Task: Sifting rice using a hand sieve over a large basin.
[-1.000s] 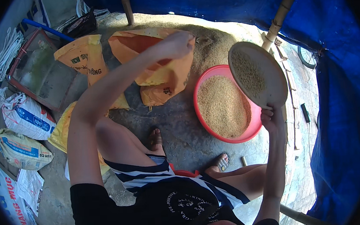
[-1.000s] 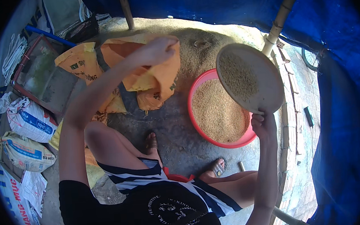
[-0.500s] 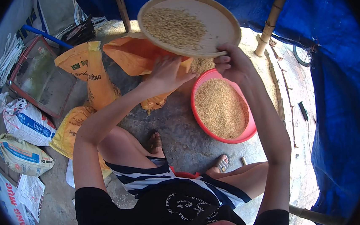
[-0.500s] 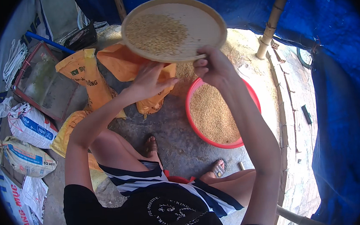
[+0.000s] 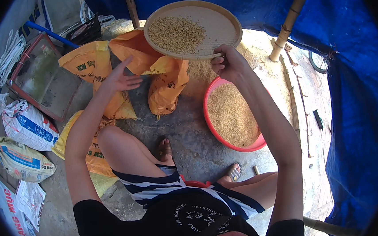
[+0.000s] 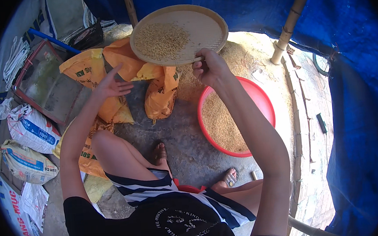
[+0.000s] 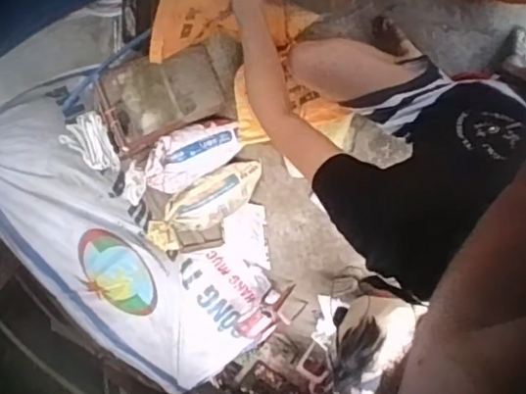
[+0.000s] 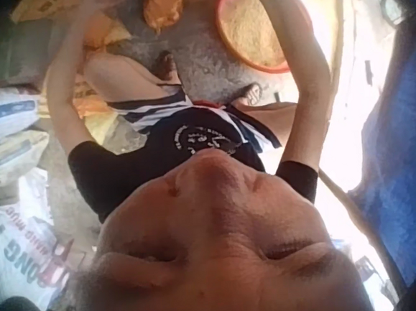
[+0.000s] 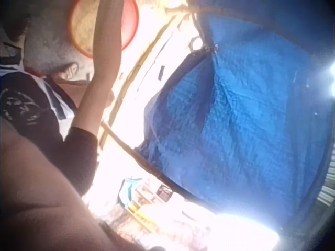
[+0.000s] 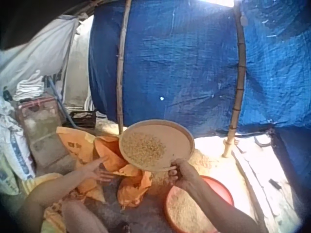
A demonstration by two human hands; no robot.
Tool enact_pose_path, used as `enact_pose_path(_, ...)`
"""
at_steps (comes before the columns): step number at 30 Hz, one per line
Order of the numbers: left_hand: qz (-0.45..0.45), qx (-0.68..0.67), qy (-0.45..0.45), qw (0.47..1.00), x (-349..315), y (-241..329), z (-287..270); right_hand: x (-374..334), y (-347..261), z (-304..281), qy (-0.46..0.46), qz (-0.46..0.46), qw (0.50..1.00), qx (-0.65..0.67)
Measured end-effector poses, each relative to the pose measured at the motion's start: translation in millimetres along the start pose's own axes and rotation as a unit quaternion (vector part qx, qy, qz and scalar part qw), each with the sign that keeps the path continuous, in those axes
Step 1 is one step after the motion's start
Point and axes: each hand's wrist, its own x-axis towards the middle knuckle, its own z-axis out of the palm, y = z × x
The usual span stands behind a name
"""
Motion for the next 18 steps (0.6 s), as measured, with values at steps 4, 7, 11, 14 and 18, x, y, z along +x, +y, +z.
enact_pose_path(4,0.18,0.102,-0.15,0.967,48.6,-14.6,-4.9,-0.6,-0.8,4.2,0.004,-0.002,1.0,-0.006)
enact_pose_path(7,0.354,0.246,-0.014,0.902,37.6,3.4,8.1,-4.2,-7.9,10.0,0.0,-0.018,1.0,-0.017)
enact_pose_path(11,0.494,0.316,-0.025,0.81,-1.2,5.5,28.6,-5.6,-30.1,15.1,-0.011,-0.072,0.996,-0.06)
enact_pose_path(14,0.52,0.339,-0.033,0.783,-5.7,-14.3,26.1,-0.1,-38.1,29.4,-0.011,-0.085,0.994,-0.072)
enact_pose_path(18,0.536,0.241,-0.117,0.801,-15.3,-20.5,26.7,6.9,-43.7,34.3,-0.022,-0.071,0.993,-0.093)
